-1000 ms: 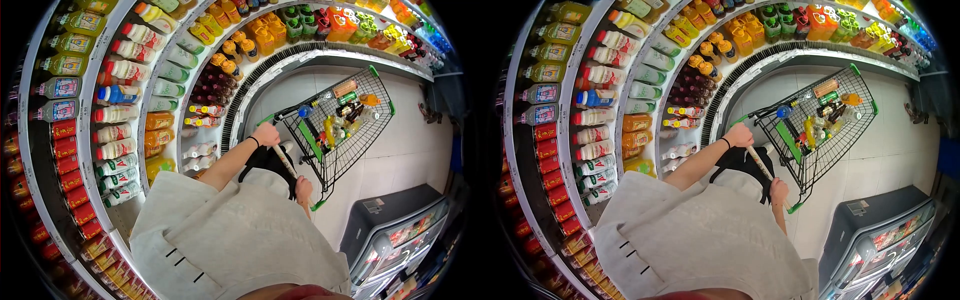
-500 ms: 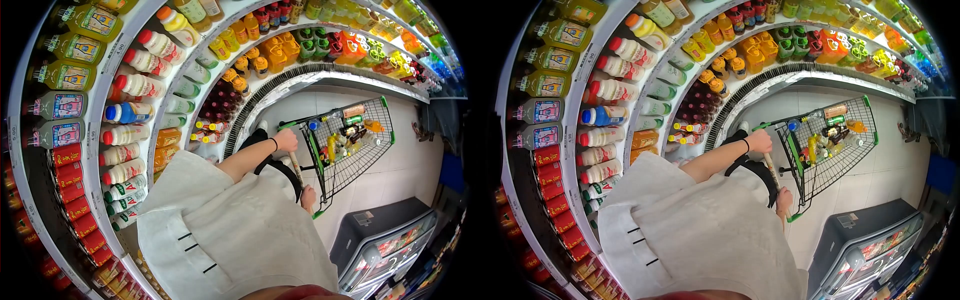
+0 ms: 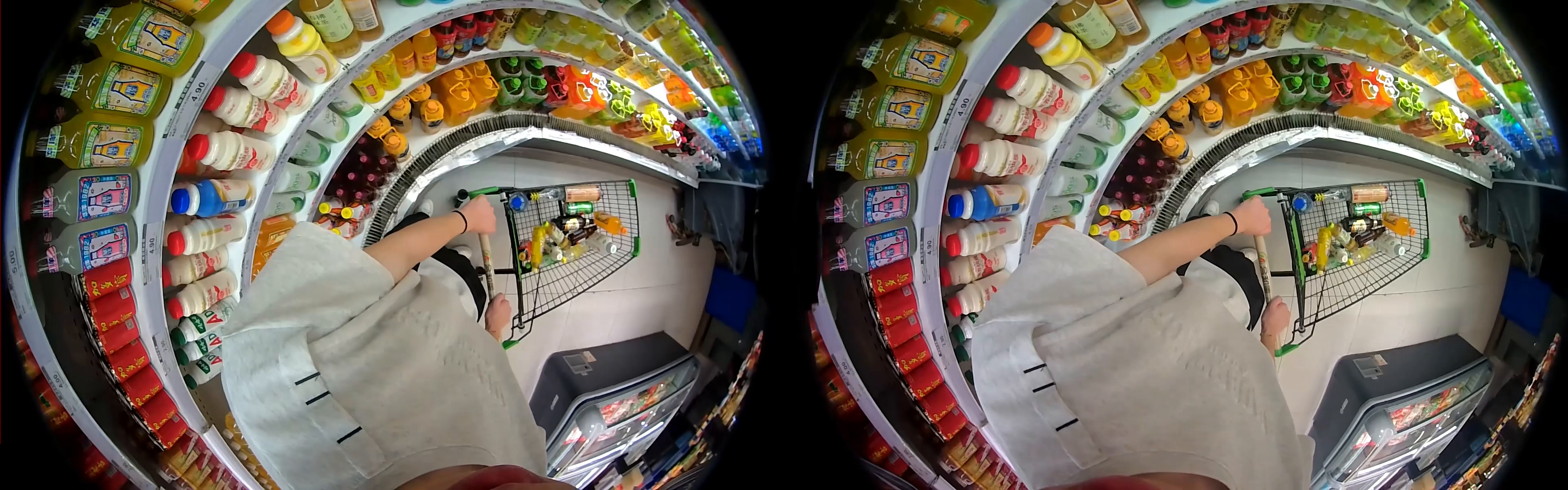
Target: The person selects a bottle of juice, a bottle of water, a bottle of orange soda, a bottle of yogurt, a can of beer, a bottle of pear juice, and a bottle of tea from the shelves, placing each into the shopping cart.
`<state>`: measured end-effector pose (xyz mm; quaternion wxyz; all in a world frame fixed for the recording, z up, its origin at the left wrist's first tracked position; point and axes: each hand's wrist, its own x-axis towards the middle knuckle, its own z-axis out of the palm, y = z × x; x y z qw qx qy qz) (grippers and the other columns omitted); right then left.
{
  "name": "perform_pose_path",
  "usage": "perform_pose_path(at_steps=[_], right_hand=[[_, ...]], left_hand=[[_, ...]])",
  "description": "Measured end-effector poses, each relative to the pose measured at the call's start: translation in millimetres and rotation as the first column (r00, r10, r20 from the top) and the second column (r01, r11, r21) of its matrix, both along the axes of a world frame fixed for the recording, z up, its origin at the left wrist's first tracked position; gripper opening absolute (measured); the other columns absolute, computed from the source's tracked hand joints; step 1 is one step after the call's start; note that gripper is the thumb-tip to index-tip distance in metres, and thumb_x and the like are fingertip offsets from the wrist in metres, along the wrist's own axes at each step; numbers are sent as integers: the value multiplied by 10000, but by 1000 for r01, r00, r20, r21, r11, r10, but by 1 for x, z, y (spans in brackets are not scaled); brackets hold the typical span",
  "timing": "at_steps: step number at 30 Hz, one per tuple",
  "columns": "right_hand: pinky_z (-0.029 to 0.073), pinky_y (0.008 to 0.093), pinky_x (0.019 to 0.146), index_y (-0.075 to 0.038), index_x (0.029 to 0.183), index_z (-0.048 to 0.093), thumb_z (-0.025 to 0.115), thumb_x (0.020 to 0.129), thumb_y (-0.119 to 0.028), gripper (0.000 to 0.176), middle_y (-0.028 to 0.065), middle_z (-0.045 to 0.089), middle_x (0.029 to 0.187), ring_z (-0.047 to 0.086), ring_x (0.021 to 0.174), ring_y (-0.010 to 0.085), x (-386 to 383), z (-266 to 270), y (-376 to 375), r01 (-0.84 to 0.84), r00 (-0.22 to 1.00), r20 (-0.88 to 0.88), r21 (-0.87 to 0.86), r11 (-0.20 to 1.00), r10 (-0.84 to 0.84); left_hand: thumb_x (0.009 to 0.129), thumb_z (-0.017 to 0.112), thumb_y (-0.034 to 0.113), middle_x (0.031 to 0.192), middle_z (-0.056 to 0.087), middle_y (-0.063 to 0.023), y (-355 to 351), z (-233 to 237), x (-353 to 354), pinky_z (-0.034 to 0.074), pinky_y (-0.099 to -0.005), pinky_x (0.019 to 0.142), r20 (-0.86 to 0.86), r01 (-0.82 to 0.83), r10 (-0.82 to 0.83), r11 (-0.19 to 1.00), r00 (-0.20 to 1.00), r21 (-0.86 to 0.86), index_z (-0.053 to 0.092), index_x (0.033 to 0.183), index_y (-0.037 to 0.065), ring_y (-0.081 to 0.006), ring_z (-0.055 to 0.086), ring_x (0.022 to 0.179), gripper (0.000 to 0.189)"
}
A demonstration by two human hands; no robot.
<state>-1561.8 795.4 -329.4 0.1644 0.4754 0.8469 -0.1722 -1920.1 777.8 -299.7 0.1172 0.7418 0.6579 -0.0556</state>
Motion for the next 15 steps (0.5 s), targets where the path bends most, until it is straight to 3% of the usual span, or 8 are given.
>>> perform_pose_path(at_steps=[4,6,8,11,12,13,14,15], right_hand=[[522,610,702,-11,924,596,385,1029,-325,393,269,704,903,678,835,506,-8,-2,1,-100,995,-2,30,995,100],[524,600,702,-12,926,623,375,1032,-334,420,261,707,912,680,835,502,-11,-5,2,7,1000,20,-36,999,-6],[523,597,707,-9,916,635,361,1036,-351,455,256,710,906,681,836,499,-9,-10,3,48,999,-4,-55,997,-48],[526,571,707,-7,896,666,377,1042,-368,485,240,715,883,687,825,480,-8,-6,8,129,991,-8,-90,987,-131],[529,548,702,-10,887,685,406,1044,-368,480,231,717,867,692,814,463,-13,-1,11,177,984,2,-102,979,-178],[529,548,702,-10,887,685,406,1044,-368,480,231,717,867,692,814,463,-21,11,10,164,986,6,-106,981,-164],[529,517,685,-19,881,695,460,1039,-334,423,216,715,836,695,781,432,-36,43,7,163,974,-151,-39,986,-167],[530,486,669,-29,875,705,513,1034,-299,368,202,714,806,698,748,402,-51,68,9,172,939,-307,23,985,-157]], left_hand=[[893,631,273,720,727,25,5,-1,-4,441,-417,600,-24,-28,28,1000,999,-2,724,724,252,-239,718,706,194],[902,648,230,790,755,33,4,11,-8,462,-419,605,-45,-15,12,998,999,-65,766,793,243,-218,746,797,161],[908,636,234,731,732,47,1,16,-11,466,-407,634,-55,-7,6,1000,998,-25,741,758,243,-219,732,738,184],[919,626,239,804,718,9,-2,22,-11,490,-415,714,-3,-2,2,996,1000,-88,716,816,195,-224,708,808,143],[932,610,230,862,698,-30,-6,9,-10,494,-423,768,207,-133,100,979,973,153,694,857,160,-245,685,868,133],[946,594,220,920,678,-69,-10,1,-9,498,-431,823,422,-302,139,887,896,349,672,899,124,-266,662,928,133],[946,594,220,920,678,-69,-15,4,-6,498,-431,823,428,-319,154,883,890,345,672,899,124,-266,662,928,133],[959,576,211,965,653,-95,-25,13,-6,493,-434,866,572,-488,247,814,782,316,650,927,93,-289,636,983,142]])
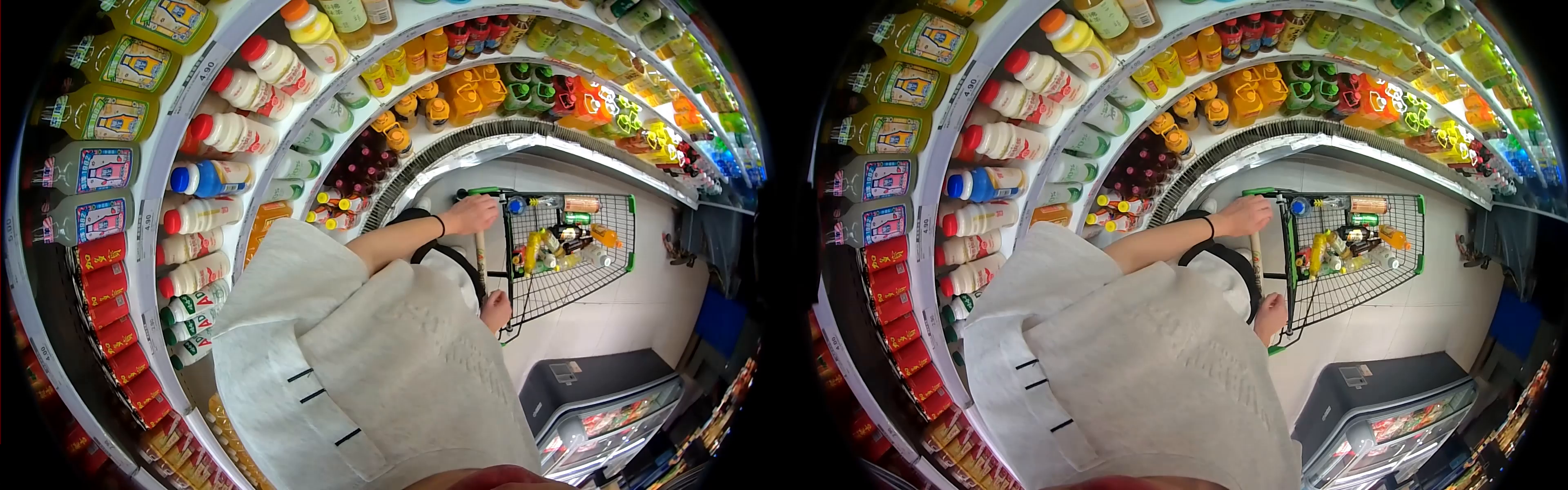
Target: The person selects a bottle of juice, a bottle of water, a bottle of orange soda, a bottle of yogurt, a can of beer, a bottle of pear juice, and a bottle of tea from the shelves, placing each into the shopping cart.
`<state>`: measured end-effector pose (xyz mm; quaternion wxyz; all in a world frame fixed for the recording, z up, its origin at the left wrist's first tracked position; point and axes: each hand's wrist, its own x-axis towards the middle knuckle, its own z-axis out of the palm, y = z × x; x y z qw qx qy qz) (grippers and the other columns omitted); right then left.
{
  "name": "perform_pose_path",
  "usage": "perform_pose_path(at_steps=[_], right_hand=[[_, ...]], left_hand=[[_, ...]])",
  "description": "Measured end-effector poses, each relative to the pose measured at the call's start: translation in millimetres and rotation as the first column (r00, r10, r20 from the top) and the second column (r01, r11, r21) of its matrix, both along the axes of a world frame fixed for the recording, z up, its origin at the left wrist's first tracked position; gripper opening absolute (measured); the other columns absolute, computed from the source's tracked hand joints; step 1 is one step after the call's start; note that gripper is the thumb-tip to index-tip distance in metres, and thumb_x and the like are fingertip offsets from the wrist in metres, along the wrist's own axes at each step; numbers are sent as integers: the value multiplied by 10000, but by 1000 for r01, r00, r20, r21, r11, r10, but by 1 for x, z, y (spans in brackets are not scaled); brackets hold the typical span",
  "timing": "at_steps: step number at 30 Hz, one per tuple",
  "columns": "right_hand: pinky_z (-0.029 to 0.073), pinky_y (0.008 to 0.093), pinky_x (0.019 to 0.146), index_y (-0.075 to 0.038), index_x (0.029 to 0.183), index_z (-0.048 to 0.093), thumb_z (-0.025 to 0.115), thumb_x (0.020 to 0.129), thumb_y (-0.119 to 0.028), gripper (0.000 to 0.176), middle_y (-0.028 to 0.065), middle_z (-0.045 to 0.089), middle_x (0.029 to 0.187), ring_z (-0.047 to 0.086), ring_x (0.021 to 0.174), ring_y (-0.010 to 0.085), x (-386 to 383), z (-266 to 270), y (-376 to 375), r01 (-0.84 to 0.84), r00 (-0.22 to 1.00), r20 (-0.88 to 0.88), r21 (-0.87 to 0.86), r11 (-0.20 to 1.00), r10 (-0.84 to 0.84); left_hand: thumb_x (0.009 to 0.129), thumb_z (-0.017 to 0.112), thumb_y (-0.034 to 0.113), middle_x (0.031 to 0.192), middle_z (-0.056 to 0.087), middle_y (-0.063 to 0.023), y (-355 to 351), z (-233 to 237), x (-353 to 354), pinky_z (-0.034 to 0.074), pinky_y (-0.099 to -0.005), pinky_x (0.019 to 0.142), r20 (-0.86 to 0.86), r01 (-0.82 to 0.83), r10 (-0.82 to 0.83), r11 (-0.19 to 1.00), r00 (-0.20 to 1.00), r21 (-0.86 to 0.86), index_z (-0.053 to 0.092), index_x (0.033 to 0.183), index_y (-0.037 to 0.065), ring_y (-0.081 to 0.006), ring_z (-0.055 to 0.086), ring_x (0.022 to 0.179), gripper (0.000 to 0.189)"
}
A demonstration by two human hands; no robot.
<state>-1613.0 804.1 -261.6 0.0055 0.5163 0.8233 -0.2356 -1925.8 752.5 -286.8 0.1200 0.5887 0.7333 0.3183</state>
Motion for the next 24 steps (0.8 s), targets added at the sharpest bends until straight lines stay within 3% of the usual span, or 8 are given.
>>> perform_pose_path(at_steps=[4,7,8,9,12,15,19,24], right_hand=[[518,401,650,-27,880,711,570,1033,-207,275,171,694,736,689,703,310,-50,39,15,-20,961,-275,-26,999,12],[504,365,658,-18,882,700,588,1040,-178,251,141,688,759,669,701,261,-112,54,27,-195,888,-433,-49,980,155],[504,360,669,-12,897,700,591,1036,-163,232,137,688,788,667,722,268,-133,60,29,-309,835,-486,-29,951,257],[504,355,681,-5,912,699,595,1032,-147,213,133,689,816,666,744,274,-156,64,30,-418,767,-537,-2,909,352],[513,361,730,-11,955,710,607,1011,-92,142,127,687,878,668,795,301,-226,73,26,-612,640,-558,46,790,528],[527,385,768,-11,978,710,628,987,-78,107,138,690,923,680,840,329,-290,82,12,-711,536,-612,45,702,582],[534,408,824,-15,1048,706,672,957,-102,130,151,692,1019,685,924,347,-366,76,-2,-788,395,-656,117,605,642],[514,416,923,-28,1193,681,675,952,-113,255,166,672,1135,650,1059,363,-455,77,-15,-776,388,-687,116,620,614]], left_hand=[[998,537,206,919,640,-136,-60,7,-13,514,-437,840,338,-410,387,912,858,-3,639,917,43,-344,630,920,209],[1040,490,234,783,657,-128,-106,-35,-30,531,-393,717,552,-692,676,685,487,-227,651,876,7,-268,662,738,322],[1048,457,242,758,665,-87,-118,-54,-35,519,-342,642,644,-743,706,593,295,-310,659,880,11,-183,654,687,349],[1029,452,248,777,668,-87,-131,-52,-42,516,-363,619,706,-749,704,511,82,-422,651,876,33,-197,651,680,331],[1030,444,240,777,669,-65,-166,-65,-63,545,-317,603,809,-760,479,365,-342,-537,655,924,56,-176,648,644,299],[1028,451,246,785,666,-67,-185,-48,-78,562,-327,611,819,-775,318,286,-478,-563,654,928,54,-182,655,656,297],[1051,451,281,900,679,-111,-195,-36,-98,580,-398,811,776,-741,7,291,-631,-605,648,1007,31,-261,685,861,322],[1089,427,306,1111,668,-155,-190,-43,-132,556,-434,966,686,-788,-392,365,-613,-496,612,1130,-19,-300,652,1074,376]])
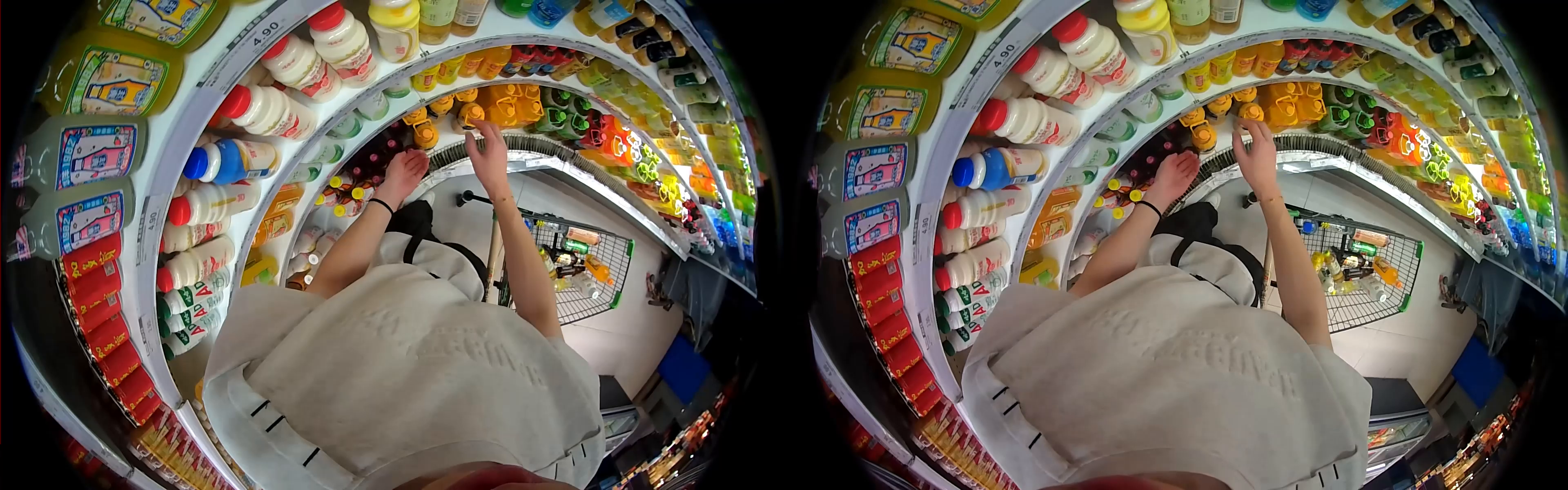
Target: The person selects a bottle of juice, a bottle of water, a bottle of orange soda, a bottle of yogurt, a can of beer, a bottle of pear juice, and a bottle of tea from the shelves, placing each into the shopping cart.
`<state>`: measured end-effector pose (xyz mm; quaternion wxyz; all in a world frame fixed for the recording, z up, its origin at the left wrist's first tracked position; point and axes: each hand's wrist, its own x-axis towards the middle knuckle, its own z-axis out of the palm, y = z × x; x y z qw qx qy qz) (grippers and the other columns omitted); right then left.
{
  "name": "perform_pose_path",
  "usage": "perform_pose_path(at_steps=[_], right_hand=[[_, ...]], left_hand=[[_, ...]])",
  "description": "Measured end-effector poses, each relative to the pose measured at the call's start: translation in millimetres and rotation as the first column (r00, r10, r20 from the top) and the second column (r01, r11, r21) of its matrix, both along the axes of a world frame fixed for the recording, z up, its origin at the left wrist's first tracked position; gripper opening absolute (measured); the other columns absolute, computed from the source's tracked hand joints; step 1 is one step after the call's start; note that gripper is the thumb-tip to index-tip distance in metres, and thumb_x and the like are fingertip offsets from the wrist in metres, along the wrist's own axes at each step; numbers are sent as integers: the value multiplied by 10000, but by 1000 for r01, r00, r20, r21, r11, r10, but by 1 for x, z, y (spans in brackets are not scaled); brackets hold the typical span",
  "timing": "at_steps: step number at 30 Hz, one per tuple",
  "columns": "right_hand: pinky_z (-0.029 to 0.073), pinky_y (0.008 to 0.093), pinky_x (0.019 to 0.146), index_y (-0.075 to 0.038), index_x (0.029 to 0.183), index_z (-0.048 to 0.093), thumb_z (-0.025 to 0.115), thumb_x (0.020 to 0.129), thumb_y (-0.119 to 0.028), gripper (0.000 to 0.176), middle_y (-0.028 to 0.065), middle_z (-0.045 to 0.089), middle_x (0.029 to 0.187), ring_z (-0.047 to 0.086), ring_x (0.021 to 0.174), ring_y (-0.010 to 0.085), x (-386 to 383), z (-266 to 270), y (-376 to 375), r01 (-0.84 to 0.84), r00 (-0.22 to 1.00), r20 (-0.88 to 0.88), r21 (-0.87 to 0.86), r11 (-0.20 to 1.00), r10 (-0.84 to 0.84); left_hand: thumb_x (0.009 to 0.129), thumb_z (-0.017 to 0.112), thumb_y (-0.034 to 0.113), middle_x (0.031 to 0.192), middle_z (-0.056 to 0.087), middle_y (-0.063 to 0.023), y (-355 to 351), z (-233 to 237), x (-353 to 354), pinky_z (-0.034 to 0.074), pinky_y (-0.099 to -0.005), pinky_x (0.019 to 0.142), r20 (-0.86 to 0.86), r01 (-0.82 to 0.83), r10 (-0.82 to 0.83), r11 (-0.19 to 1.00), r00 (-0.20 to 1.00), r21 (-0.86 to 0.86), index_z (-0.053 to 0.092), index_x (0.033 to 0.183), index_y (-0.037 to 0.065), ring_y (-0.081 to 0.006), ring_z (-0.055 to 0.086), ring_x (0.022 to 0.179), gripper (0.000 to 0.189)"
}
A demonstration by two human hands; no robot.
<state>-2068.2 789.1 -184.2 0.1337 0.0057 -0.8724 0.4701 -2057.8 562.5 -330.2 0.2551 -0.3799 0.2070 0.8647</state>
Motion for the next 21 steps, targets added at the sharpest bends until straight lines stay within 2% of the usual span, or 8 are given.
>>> perform_pose_path(at_steps=[7,11,13,15,17,18,19,21], right_hand=[[500,441,979,-25,1285,643,665,955,-106,341,192,650,1209,617,1134,380,-96,-10,-16,110,983,-139,-71,991,-119],[540,443,869,-13,1254,648,710,911,-96,358,199,670,1119,646,1001,373,-128,-9,-48,46,971,-222,-182,982,-87],[552,441,834,0,1177,668,778,846,-135,374,200,678,1060,660,947,376,-143,-18,-66,117,992,-24,-165,979,-123],[555,451,833,-1,1139,680,794,823,-161,372,205,680,1060,666,953,385,-154,-13,-77,128,992,45,-229,965,-121],[558,460,832,-2,1102,692,810,799,-187,373,210,682,1059,672,960,395,-158,-11,-86,140,987,119,-295,945,-109],[561,473,822,-4,1088,701,808,793,-189,364,215,683,1073,675,966,403,-164,-14,-89,181,981,104,-164,970,-165],[563,485,812,-6,1075,710,805,786,-191,356,221,684,1087,678,972,411,-167,-18,-93,223,971,90,-32,974,-219],[564,495,804,-15,1069,717,794,787,-175,333,223,686,1105,680,987,408,-174,-30,-95,235,970,65,-25,972,-233]], left_hand=[[1126,412,261,1318,590,-184,44,11,-81,506,-420,1130,-23,-95,99,988,995,123,506,1320,-94,-314,604,1236,415],[1145,337,380,1425,558,-189,53,-12,-133,445,-438,1180,-104,-75,94,983,990,170,414,1439,-105,-293,550,1345,573],[1138,347,426,1393,572,-215,56,6,-154,500,-386,1113,-84,-86,100,985,991,152,452,1390,-109,-270,573,1316,601],[1136,361,431,1433,567,-148,64,37,-160,476,-362,1113,-123,-10,21,996,992,87,447,1454,-33,-213,565,1318,569],[1126,412,397,1448,571,-73,74,51,-169,447,-359,1125,-493,100,-98,995,865,-22,450,1491,63,-196,558,1323,496],[1109,459,376,1426,582,-25,75,37,-176,447,-348,1113,-630,127,-63,990,774,56,460,1496,146,-185,562,1303,450],[1109,459,376,1426,582,-25,75,33,-181,447,-348,1113,-638,138,-73,989,767,53,460,1496,146,-185,562,1303,450],[1109,460,374,1407,584,-28,72,29,-187,460,-353,1082,-569,168,-54,974,820,150,474,1479,152,-185,562,1283,431]])
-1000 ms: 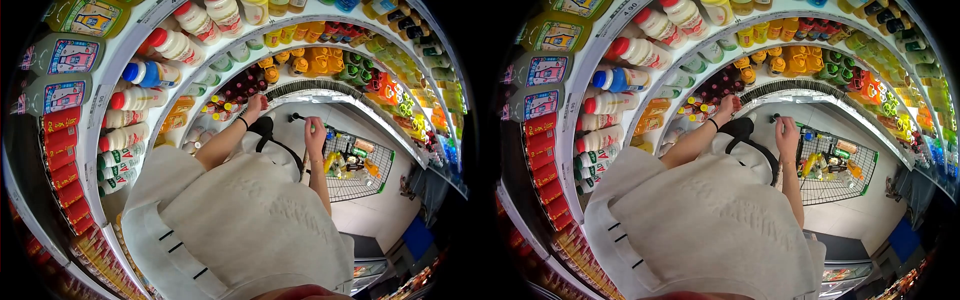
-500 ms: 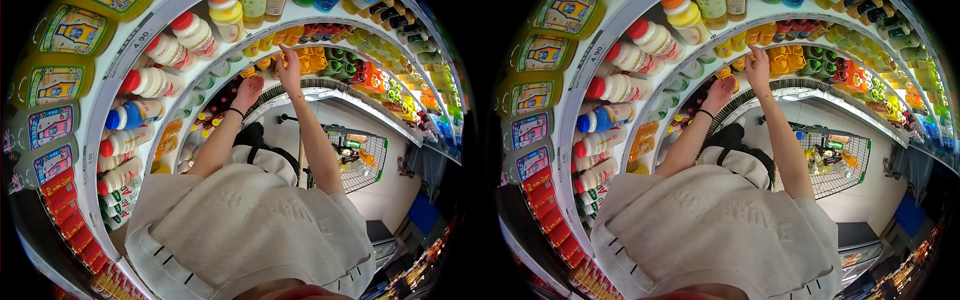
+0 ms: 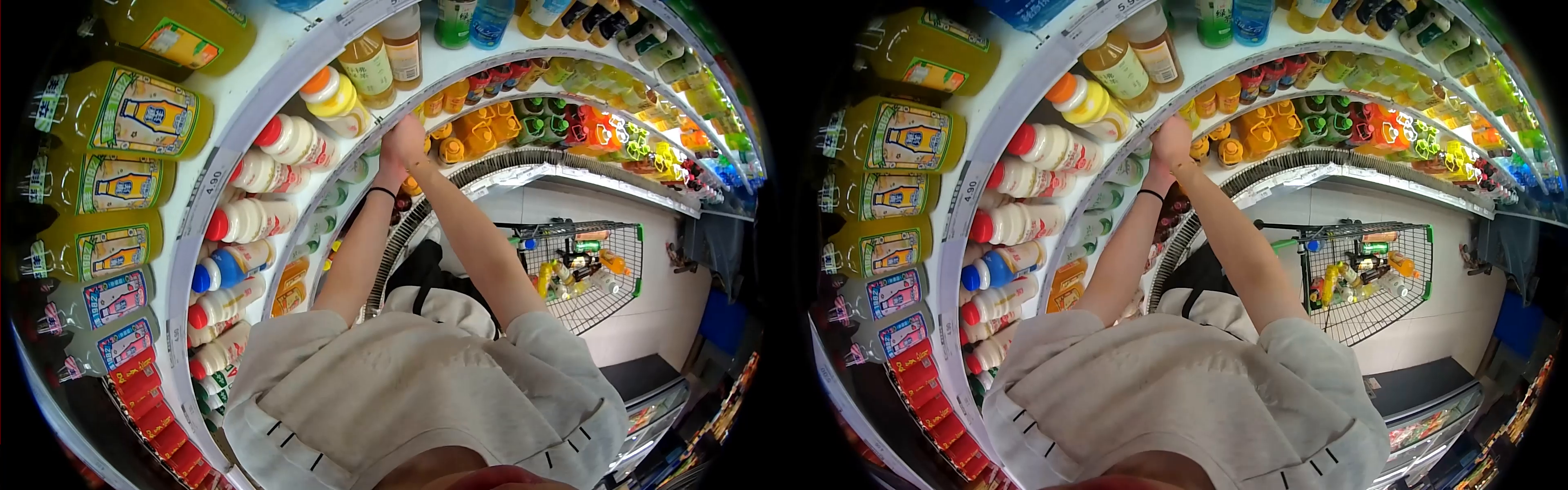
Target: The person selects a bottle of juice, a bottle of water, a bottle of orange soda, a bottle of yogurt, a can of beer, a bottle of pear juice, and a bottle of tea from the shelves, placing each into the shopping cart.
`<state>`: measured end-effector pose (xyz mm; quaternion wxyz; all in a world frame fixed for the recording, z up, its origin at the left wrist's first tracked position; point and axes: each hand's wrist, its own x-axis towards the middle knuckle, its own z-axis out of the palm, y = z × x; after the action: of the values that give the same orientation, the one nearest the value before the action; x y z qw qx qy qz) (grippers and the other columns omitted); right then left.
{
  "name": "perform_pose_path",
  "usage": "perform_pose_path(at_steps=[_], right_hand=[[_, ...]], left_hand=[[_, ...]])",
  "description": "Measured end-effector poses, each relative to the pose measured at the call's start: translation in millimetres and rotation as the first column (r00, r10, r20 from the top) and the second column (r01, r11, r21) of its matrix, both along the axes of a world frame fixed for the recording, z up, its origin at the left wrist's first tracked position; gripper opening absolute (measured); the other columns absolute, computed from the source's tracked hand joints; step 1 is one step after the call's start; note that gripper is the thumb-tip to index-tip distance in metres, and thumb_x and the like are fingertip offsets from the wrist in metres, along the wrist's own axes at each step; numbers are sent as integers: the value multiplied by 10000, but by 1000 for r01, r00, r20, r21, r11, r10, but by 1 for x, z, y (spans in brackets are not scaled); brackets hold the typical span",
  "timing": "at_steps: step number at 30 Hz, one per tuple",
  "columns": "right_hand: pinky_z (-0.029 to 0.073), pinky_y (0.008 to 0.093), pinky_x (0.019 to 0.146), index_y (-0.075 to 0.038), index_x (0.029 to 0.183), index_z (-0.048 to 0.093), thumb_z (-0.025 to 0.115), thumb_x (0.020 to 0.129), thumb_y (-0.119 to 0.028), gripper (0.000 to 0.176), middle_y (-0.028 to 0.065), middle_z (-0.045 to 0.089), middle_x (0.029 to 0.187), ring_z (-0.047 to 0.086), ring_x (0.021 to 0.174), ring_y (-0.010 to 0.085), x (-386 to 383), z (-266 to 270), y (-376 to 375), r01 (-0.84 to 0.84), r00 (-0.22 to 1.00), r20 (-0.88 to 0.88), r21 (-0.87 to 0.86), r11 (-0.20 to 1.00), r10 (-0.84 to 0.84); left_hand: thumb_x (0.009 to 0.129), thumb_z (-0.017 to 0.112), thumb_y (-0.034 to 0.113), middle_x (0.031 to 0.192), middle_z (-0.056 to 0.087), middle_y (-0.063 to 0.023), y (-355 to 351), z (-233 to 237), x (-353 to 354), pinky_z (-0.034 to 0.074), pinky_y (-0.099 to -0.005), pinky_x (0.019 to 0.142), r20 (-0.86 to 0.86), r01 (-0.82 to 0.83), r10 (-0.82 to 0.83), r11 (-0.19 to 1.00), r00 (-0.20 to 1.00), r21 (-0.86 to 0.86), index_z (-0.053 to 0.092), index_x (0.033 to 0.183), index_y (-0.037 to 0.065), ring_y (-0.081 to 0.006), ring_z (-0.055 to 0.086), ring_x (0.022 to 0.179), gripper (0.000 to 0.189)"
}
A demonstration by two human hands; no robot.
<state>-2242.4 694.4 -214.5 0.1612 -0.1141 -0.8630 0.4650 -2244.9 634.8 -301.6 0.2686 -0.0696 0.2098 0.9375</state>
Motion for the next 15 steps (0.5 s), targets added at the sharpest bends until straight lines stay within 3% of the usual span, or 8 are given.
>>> perform_pose_path(at_steps=[1,2,4,6,8,14,15], right_hand=[[565,493,801,-19,1063,719,785,793,-166,314,216,686,1101,680,986,406,-3,-8,-1,-30,997,79,44,999,27],[565,492,799,-23,1057,721,776,799,-157,296,209,687,1096,679,985,403,-7,-11,1,-63,986,157,88,994,49],[566,492,798,-25,1082,706,767,807,-149,307,202,684,1098,678,982,402,9,9,8,-57,992,121,102,993,44],[566,493,796,-28,1106,690,759,816,-142,320,194,681,1099,678,979,401,22,23,13,-39,997,76,114,993,31],[563,485,797,-27,1169,643,739,836,-111,357,176,671,1097,668,978,400,33,25,17,-38,994,-95,65,997,44],[542,452,861,-51,1220,632,718,882,-100,352,156,678,1160,647,1044,397,71,11,46,-46,964,-260,27,999,51],[542,452,861,-51,1220,632,718,882,-100,352,156,678,1160,647,1044,397,82,19,56,-33,963,-268,30,999,39]], left_hand=[[1114,450,370,1395,585,-30,3,55,19,471,-357,1052,170,-45,90,967,981,-251,481,1467,149,-183,570,1254,418],[1114,450,370,1395,585,-30,2,42,14,471,-357,1052,164,-40,83,967,983,-251,481,1467,149,-183,570,1254,418],[1104,458,382,1396,582,-38,-1,-5,4,454,-378,1078,-26,-7,6,999,1000,-45,487,1454,121,-199,567,1261,437],[1092,448,391,1420,570,-52,-3,3,6,440,-394,1098,109,21,-15,998,994,-58,481,1462,121,-215,551,1292,459],[1081,438,401,1444,558,-66,-12,8,14,425,-409,1118,277,40,-23,998,960,-54,475,1470,120,-232,534,1322,482],[1053,413,424,1504,528,-101,-9,9,37,390,-446,1167,370,114,-104,993,923,-5,460,1492,118,-273,493,1399,537],[1038,435,451,1442,550,-100,-4,5,44,395,-433,1153,363,152,-114,985,925,-79,496,1437,112,-263,518,1348,528]])
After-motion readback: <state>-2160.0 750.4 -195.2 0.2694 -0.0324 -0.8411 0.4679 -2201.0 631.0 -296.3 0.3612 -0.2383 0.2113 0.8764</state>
